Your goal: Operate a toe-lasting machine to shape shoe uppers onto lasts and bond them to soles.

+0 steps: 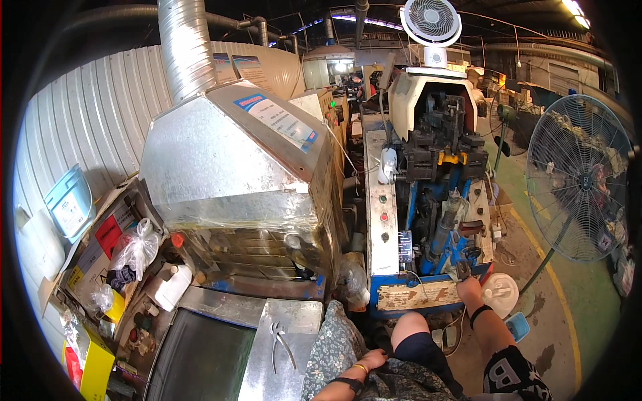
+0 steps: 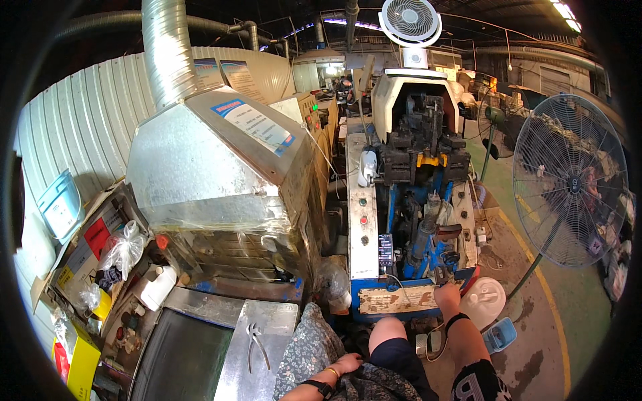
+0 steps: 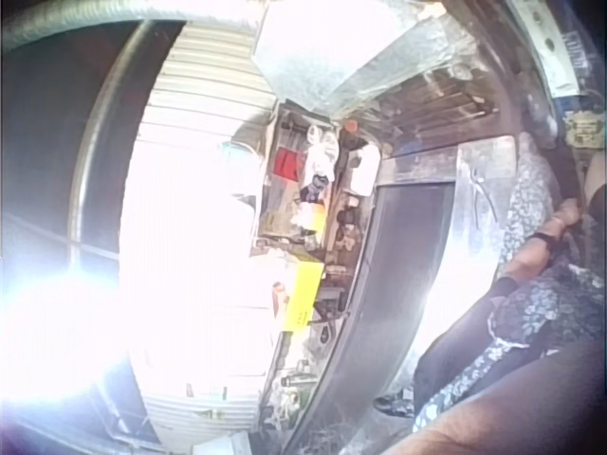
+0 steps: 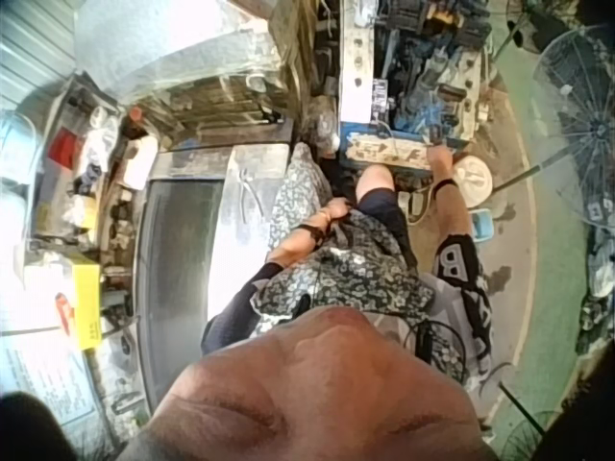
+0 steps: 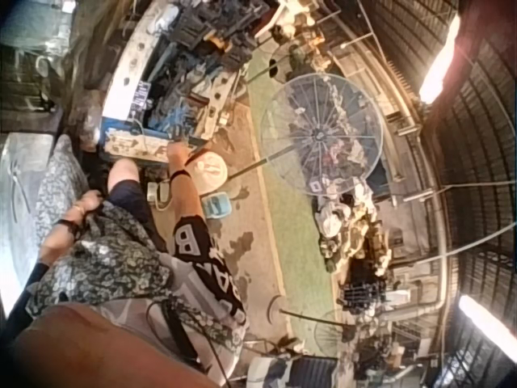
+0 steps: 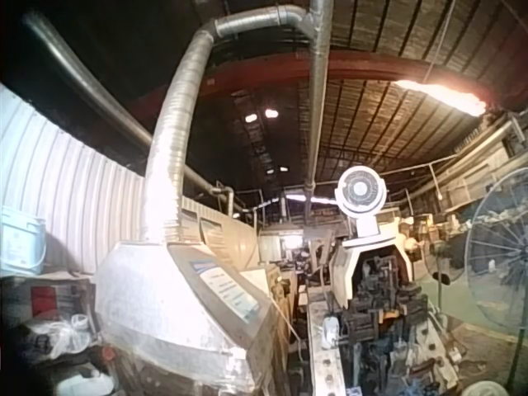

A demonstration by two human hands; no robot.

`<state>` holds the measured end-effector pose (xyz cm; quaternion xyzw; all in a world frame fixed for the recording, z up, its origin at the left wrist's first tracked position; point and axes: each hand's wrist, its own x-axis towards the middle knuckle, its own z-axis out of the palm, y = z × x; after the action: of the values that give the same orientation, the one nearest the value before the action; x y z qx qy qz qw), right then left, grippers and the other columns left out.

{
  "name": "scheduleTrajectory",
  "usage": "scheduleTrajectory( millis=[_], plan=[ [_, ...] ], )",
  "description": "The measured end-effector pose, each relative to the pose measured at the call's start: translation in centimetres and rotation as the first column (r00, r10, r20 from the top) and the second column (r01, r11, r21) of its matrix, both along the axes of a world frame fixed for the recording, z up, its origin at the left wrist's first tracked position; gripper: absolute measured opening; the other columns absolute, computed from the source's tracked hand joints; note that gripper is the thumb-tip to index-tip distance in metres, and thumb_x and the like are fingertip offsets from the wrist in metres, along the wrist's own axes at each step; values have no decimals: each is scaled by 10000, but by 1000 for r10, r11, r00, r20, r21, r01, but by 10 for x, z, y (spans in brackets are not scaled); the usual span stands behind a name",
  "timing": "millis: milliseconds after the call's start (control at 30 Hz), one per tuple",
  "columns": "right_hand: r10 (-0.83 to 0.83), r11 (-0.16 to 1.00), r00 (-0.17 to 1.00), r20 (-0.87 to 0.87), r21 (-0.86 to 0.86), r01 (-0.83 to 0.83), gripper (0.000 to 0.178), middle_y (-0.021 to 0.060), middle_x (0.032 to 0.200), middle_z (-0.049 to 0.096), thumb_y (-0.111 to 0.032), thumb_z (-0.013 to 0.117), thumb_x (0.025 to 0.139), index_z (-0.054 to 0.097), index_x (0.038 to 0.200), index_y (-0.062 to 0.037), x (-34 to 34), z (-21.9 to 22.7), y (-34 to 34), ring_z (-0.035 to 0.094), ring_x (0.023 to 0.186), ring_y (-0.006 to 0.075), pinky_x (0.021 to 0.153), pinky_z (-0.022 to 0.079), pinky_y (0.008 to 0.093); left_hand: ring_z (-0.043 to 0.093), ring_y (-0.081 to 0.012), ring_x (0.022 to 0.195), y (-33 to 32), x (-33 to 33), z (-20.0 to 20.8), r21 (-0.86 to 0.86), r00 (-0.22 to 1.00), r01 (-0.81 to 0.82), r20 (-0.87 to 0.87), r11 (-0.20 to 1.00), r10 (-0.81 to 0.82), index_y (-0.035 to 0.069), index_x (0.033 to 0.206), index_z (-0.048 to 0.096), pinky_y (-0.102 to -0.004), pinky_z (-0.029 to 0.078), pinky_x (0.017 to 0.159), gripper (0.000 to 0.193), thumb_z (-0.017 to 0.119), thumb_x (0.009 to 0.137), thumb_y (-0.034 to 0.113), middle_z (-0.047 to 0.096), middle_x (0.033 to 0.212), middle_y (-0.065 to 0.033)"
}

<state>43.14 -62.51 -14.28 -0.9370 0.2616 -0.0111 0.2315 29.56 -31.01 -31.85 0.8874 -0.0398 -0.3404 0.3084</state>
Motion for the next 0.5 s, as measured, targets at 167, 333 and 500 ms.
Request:
scheduleTrajectory(
  millis=[167, 333, 500],
  plan=[
    [-18, 1000, 1000, -16, 2, 18, 360, 253, 1031, 658, -226, 595, 801, 662, 1022, 50, 1, -1, -1, 630, 979, 394, 862, 507, 444, 522, -352, 1199, 0, 1, -6, -2, 1000, 10, 13, 1000, -10, 19, 1252, 568, -409, 402, 1021, 478, 541, 892, 333, 565, 1271, -216],
    [-21, 1000, 1000, 3, -15, 21, 366, 258, 1034, 655, -224, 595, 804, 658, 1029, 57, 4, -7, -4, 630, 983, 395, 860, 508, 443, 516, -349, 1209, -1, 2, -7, 7, 999, 20, 25, 1000, -20, 18, 1260, 563, -403, 396, 1028, 485, 540, 889, 329, 561, 1277, -216],
    [-9, 1000, 1000, -3, -1, 9, 361, 257, 1029, 657, -230, 600, 798, 670, 1004, 59, 0, 1, 0, 631, 978, 398, 860, 508, 438, 512, -350, 1215, 0, 2, -8, -6, 999, 20, 28, 1000, -20, 14, 1261, 561, -401, 390, 1033, 492, 535, 889, 334, 557, 1286, -216]
  ],
)
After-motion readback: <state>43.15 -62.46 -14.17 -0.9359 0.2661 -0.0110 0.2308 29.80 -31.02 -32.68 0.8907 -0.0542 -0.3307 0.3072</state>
